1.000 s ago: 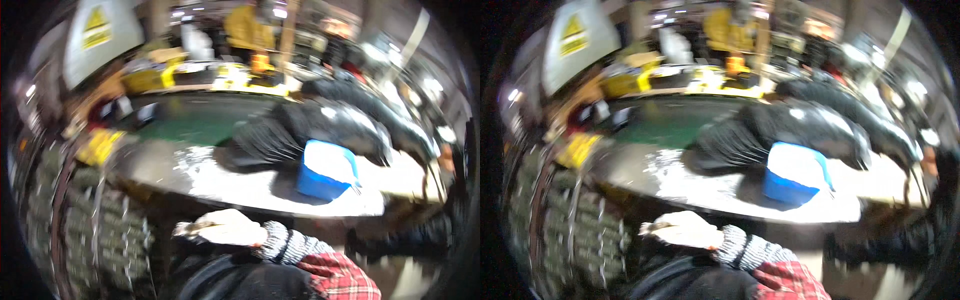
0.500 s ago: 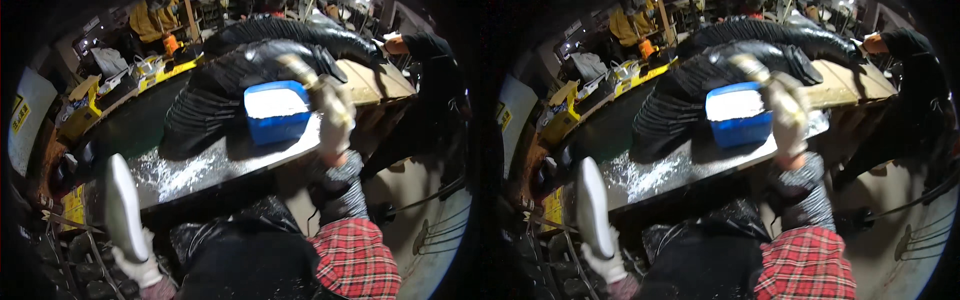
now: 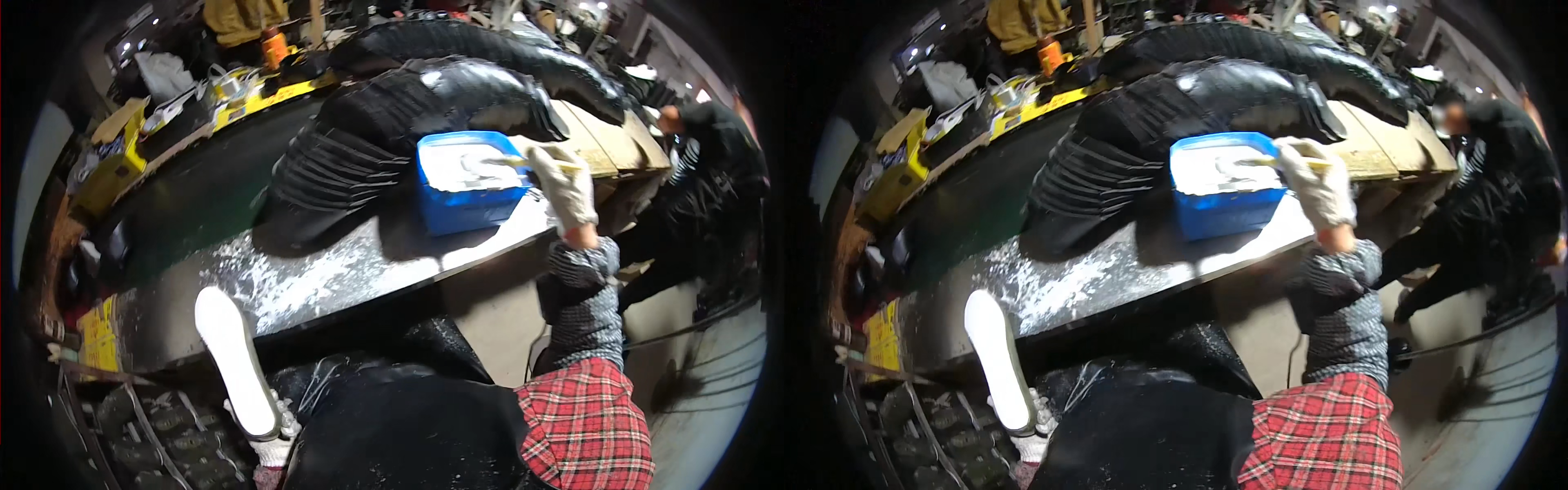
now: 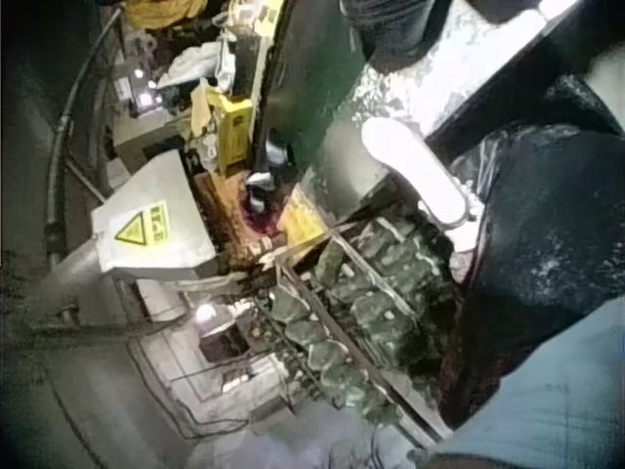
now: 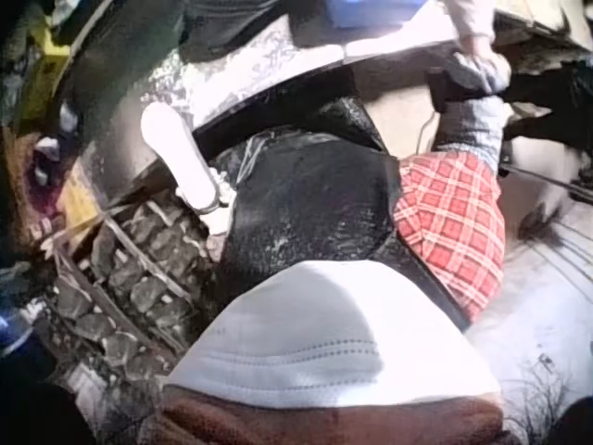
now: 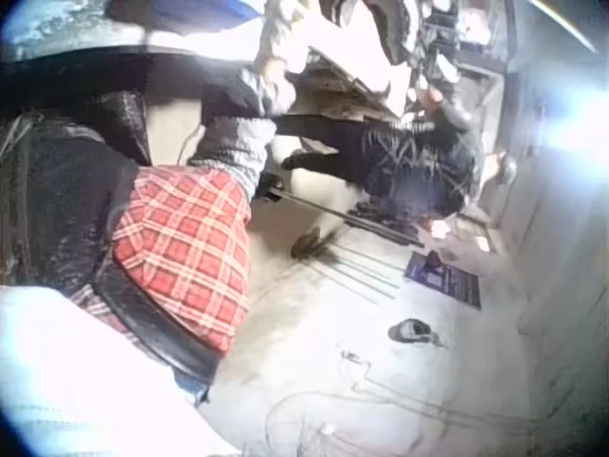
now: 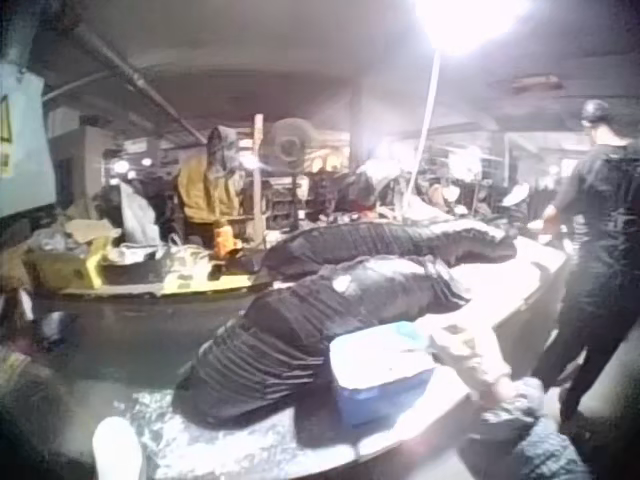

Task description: The person picks up a shoe last from a rack, applies a substance to its bottom with a brush, and then brushes the interior of a boot upper. This process is repeated for several more shoe lasts and boot uppers, which are then placed onto a conveyor belt.

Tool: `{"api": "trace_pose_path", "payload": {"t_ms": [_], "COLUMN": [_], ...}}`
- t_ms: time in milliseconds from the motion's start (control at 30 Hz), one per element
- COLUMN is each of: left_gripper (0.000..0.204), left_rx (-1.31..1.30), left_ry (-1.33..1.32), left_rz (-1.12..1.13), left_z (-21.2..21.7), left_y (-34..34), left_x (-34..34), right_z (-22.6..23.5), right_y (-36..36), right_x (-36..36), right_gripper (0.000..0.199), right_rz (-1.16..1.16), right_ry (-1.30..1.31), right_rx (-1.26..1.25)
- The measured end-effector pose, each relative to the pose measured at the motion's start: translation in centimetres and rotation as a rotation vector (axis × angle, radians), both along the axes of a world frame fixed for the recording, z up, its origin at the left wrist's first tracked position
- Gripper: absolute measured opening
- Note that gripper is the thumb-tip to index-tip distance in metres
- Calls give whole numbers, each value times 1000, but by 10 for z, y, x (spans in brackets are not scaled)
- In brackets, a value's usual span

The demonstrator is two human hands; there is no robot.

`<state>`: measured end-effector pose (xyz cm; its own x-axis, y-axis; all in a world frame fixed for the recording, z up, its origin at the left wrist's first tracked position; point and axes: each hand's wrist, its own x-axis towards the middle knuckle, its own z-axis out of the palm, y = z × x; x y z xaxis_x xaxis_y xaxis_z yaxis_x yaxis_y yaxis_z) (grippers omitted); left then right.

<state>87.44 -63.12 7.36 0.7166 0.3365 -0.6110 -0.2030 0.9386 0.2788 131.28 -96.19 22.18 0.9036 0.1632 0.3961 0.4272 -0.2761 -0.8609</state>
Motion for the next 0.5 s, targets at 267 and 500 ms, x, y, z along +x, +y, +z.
{"api": "trace_pose_path", "payload": {"t_ms": [267,500], "left_gripper": [104,91], "left_rx": [-26,-163], "left_ry": [-379,-614], "left_rz": [-153,-25], "left_z": [-31,-64], "left_y": [13,16], "left_x": [5,4], "right_z": [13,-67], "right_y": [137,328], "right_x": [-128,-145], "right_gripper": [19,20], "right_rz": [638,990], "right_ry": [186,336], "right_rx": [108,178]}}
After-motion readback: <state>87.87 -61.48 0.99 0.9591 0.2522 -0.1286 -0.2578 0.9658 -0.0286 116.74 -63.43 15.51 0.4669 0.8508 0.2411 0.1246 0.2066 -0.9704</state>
